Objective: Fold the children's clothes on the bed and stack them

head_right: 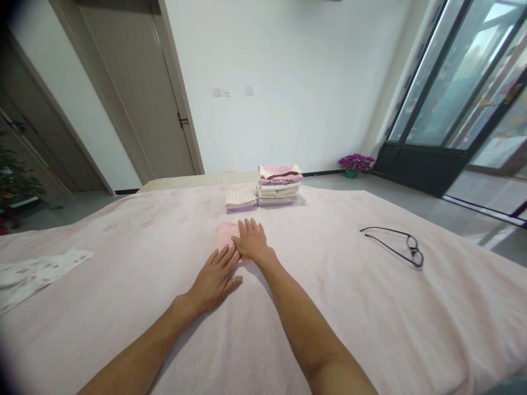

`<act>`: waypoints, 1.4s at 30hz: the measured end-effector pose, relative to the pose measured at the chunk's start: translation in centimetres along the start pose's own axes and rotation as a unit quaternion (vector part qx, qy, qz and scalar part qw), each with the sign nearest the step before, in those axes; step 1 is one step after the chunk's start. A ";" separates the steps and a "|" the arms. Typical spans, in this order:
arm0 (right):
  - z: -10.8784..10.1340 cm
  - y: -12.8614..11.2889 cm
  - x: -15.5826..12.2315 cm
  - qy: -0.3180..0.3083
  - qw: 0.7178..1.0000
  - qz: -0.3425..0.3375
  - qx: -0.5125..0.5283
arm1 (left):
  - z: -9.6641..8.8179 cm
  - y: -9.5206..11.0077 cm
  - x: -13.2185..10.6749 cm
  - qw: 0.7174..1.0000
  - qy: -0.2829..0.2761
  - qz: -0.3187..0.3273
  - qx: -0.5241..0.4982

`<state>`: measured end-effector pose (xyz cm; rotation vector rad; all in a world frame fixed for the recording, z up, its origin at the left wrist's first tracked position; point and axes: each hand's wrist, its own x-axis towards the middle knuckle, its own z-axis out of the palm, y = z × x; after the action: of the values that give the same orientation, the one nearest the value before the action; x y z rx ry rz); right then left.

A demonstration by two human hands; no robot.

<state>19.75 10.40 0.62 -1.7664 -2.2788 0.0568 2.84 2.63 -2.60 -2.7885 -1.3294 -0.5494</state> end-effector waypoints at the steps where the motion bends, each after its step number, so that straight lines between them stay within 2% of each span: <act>1: 0.8 0.2 -0.1 -0.013 1.000 0.006 -0.003 | -0.1 0.0 -0.1 1.000 -0.009 -0.002 -0.008; 5: 2.6 1.5 0.0 -0.034 0.999 0.031 0.000 | -1.1 -0.8 -0.5 0.996 -0.042 0.002 -0.081; 7: 2.7 2.2 0.2 -0.032 0.998 0.049 0.012 | -1.8 -2.0 -1.0 0.989 -0.030 -0.014 -0.143; 10: 2.2 2.8 0.5 -0.030 0.993 0.108 0.031 | -2.6 -4.7 -2.0 0.971 0.074 -0.126 -0.187; 12: 1.6 3.1 0.5 -0.034 0.988 0.144 0.038 | -2.7 -6.7 -2.6 0.957 0.135 -0.209 -0.148; 14: 0.7 3.3 0.4 -0.042 0.986 0.157 0.039 | -2.5 -8.3 -3.0 0.950 0.146 -0.261 -0.088; 16: -0.3 3.4 0.3 -0.049 0.986 0.158 0.036 | -2.2 -9.1 -3.1 0.950 0.132 -0.281 -0.047; 21: -1.9 3.2 0.1 -0.060 0.984 0.167 0.024 | -1.8 -8.9 -2.8 0.957 0.106 -0.270 -0.022; 28: -2.3 2.6 0.4 -0.059 0.983 0.174 0.017 | -1.4 -8.7 -3.0 0.962 0.106 -0.250 -0.017; 33: -2.6 2.2 0.3 -0.041 0.974 0.196 0.109 | -1.3 -8.5 -3.2 0.964 0.101 -0.245 -0.028; 36: -1.9 2.6 0.4 -0.004 0.964 0.199 0.175 | -1.4 -8.4 -3.2 0.964 0.100 -0.241 -0.043; 39: -0.9 3.1 0.8 0.029 0.949 0.166 0.267 | -1.6 -8.4 -3.3 0.966 0.090 -0.235 -0.049; 42: -1.0 3.0 1.7 0.020 0.924 0.133 0.357 | -1.6 -8.4 -3.3 0.969 0.078 -0.230 -0.048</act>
<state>22.38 12.72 1.32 -1.6086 -1.6428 0.7832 -5.90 5.33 -3.38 -2.4321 -1.9648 -0.8409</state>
